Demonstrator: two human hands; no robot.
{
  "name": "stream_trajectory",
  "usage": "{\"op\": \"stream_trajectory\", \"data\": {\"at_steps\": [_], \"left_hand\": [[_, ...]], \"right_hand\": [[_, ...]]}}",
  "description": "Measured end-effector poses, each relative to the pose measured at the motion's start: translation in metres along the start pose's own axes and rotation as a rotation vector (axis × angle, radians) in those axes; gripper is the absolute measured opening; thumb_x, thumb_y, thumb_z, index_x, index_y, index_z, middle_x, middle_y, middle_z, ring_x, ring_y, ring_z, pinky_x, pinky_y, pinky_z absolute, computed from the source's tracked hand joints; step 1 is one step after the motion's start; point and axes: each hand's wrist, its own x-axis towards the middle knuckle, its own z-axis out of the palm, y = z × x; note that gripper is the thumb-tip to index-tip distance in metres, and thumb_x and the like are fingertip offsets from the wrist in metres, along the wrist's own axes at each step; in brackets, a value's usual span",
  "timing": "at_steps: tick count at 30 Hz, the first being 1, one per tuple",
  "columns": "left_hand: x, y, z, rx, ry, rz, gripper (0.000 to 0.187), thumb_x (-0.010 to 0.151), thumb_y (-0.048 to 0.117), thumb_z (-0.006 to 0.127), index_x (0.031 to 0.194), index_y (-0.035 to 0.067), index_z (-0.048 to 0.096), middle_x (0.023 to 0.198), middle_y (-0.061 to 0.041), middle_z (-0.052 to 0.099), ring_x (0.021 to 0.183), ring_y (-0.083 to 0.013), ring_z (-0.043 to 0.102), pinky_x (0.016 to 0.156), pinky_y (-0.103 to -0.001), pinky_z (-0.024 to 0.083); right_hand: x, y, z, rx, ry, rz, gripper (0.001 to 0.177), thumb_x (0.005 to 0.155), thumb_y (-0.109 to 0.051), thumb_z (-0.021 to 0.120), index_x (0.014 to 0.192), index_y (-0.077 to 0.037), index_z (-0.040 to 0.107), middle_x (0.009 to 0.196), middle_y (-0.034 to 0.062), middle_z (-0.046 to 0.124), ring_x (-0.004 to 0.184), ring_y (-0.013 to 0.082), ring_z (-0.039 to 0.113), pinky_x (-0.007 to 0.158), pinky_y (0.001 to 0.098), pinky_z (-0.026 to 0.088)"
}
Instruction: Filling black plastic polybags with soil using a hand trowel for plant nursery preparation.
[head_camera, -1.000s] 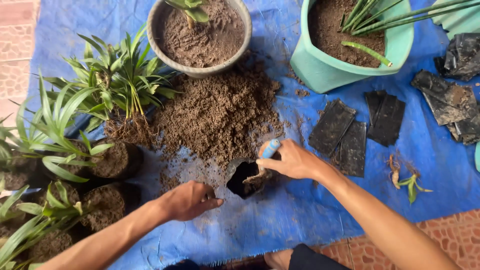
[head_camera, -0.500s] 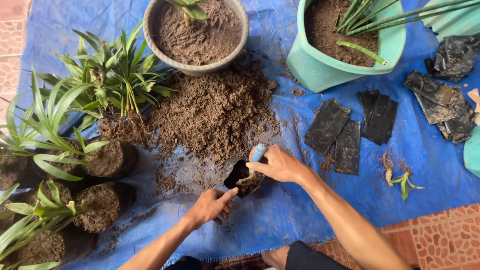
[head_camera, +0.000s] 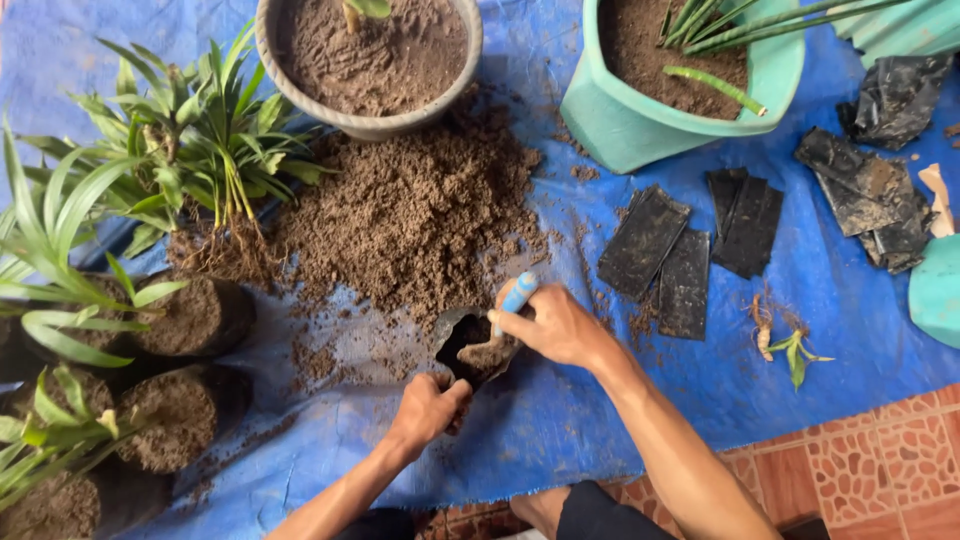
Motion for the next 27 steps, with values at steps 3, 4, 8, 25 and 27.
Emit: {"op": "stream_trajectory", "data": {"at_steps": [3,4,8,25,27], "left_hand": [[0.000,-0.001,0.000,-0.014,-0.026,-0.011,0.025,0.094,0.007,0.064,0.072,-0.004,0.066,0.060,-0.012,0.062,0.047,-0.0198,0.055,0.047,-0.030,0.051],[0.003,-0.003,-0.002,-0.017,-0.018,-0.007,0.025,0.094,0.007,0.064,0.072,-0.004,0.066,0.060,-0.012,0.062,0.047,-0.0198,0.055,0.047,-0.030,0.051],[0.004,-0.014,-0.005,0.039,-0.062,-0.008,0.024,0.097,0.012,0.065,0.077,-0.002,0.067,0.064,-0.011,0.064,0.050,-0.0185,0.058,0.049,-0.030,0.053],[-0.007,0.019,-0.013,-0.180,-0.025,-0.177,0.100,0.087,0.073,0.010,0.159,0.005,0.023,0.143,-0.033,0.057,0.128,-0.0434,0.064,0.106,-0.056,0.054],[0.006,0.005,-0.014,-0.426,-0.052,-0.245,0.101,0.089,0.074,0.015,0.158,0.000,0.021,0.147,-0.033,0.051,0.129,-0.0439,0.060,0.109,-0.055,0.051]], "right_hand": [[-0.001,-0.019,0.000,-0.043,-0.074,-0.006,0.013,0.090,-0.019,0.069,0.084,-0.008,0.067,0.079,0.0031,0.078,0.066,0.0155,0.068,0.067,0.0328,0.058],[0.003,-0.010,0.000,-0.044,-0.077,-0.014,0.013,0.090,-0.019,0.069,0.084,-0.008,0.067,0.079,0.0031,0.078,0.066,0.0155,0.068,0.067,0.0328,0.058],[-0.002,-0.013,-0.008,0.018,-0.013,-0.076,0.020,0.090,-0.024,0.067,0.077,-0.009,0.065,0.086,0.0025,0.070,0.071,0.0165,0.064,0.070,0.0340,0.055],[0.001,-0.042,-0.012,-0.200,-0.126,0.123,0.015,0.080,-0.020,0.066,0.090,-0.010,0.070,0.083,0.0009,0.075,0.065,0.0168,0.062,0.063,0.0353,0.052],[0.003,-0.051,-0.013,-0.185,-0.127,0.181,0.014,0.080,-0.020,0.064,0.088,-0.011,0.069,0.080,0.0022,0.075,0.065,0.0176,0.064,0.064,0.0361,0.053]]}}
